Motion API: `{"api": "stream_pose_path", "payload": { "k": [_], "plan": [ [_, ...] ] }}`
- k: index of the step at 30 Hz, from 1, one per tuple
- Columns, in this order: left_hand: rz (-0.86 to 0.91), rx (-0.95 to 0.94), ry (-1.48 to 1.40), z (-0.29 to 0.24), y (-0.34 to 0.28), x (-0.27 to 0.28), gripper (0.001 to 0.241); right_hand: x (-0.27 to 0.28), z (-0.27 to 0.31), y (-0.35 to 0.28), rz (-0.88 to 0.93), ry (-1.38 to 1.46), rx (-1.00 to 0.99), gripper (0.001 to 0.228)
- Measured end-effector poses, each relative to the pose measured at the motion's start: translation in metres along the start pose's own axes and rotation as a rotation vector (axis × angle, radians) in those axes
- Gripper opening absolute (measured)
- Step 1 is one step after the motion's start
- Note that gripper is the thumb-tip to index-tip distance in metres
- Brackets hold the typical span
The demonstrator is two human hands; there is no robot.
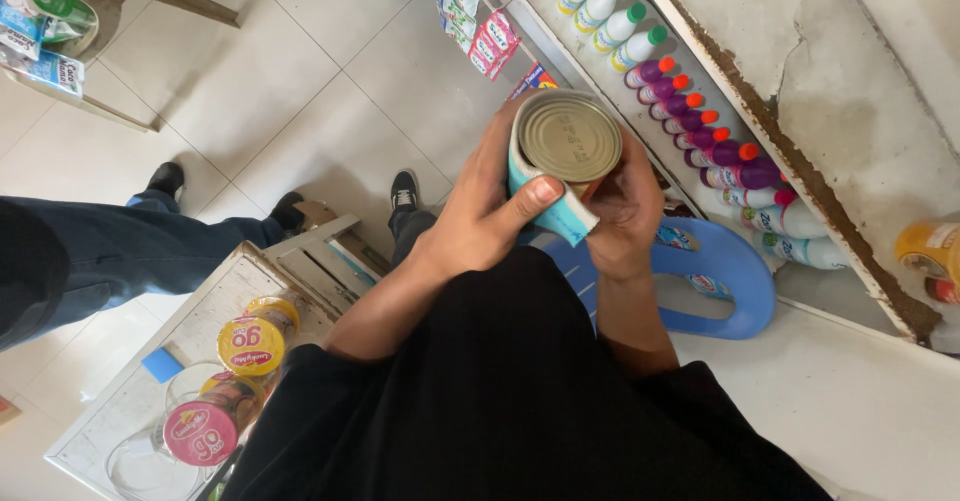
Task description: Wiping a can of corned beef with a cleaning cloth and placing it on a grocery shelf.
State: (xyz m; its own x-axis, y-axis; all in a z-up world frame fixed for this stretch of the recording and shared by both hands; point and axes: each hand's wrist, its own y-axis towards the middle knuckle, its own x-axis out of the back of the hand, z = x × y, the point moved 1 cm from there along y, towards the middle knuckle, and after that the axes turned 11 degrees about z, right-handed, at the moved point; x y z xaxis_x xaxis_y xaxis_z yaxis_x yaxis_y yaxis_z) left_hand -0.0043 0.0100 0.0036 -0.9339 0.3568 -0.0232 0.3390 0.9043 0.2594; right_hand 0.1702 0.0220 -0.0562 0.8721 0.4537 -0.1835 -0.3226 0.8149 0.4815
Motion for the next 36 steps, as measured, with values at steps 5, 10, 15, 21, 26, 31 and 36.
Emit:
{"api": "stream_pose_path", "payload": {
  "k": [5,10,15,21,26,31,36],
  "plan": [
    [0.002,0.01,-0.05,-0.003,-0.002,-0.001,0.065,0.003,-0.003,0.0,-0.012,0.038,-0.009,0.075],
    [-0.007,-0.013,-0.023,0.004,-0.001,-0.001,0.073,0.0,0.001,0.0,-0.018,0.008,0.0,0.08],
    [-0.046,-0.006,0.033,0.005,-0.002,-0.004,0.081,-0.005,0.005,0.002,-0.034,-0.002,0.035,0.087],
    [-0.083,0.0,0.085,0.0,0.0,-0.008,0.082,-0.017,0.017,0.007,-0.094,-0.185,0.018,0.074],
    [-0.069,-0.014,0.048,0.003,-0.004,-0.007,0.077,-0.015,0.012,0.003,-0.097,-0.156,0.006,0.067],
    [-0.032,-0.067,-0.009,0.003,-0.006,-0.003,0.068,0.009,-0.014,-0.019,-0.052,0.04,-0.016,0.065],
    [-0.008,-0.07,0.026,0.001,-0.007,-0.003,0.073,0.0,-0.001,0.001,0.002,0.177,0.01,0.07]
  ]
}}
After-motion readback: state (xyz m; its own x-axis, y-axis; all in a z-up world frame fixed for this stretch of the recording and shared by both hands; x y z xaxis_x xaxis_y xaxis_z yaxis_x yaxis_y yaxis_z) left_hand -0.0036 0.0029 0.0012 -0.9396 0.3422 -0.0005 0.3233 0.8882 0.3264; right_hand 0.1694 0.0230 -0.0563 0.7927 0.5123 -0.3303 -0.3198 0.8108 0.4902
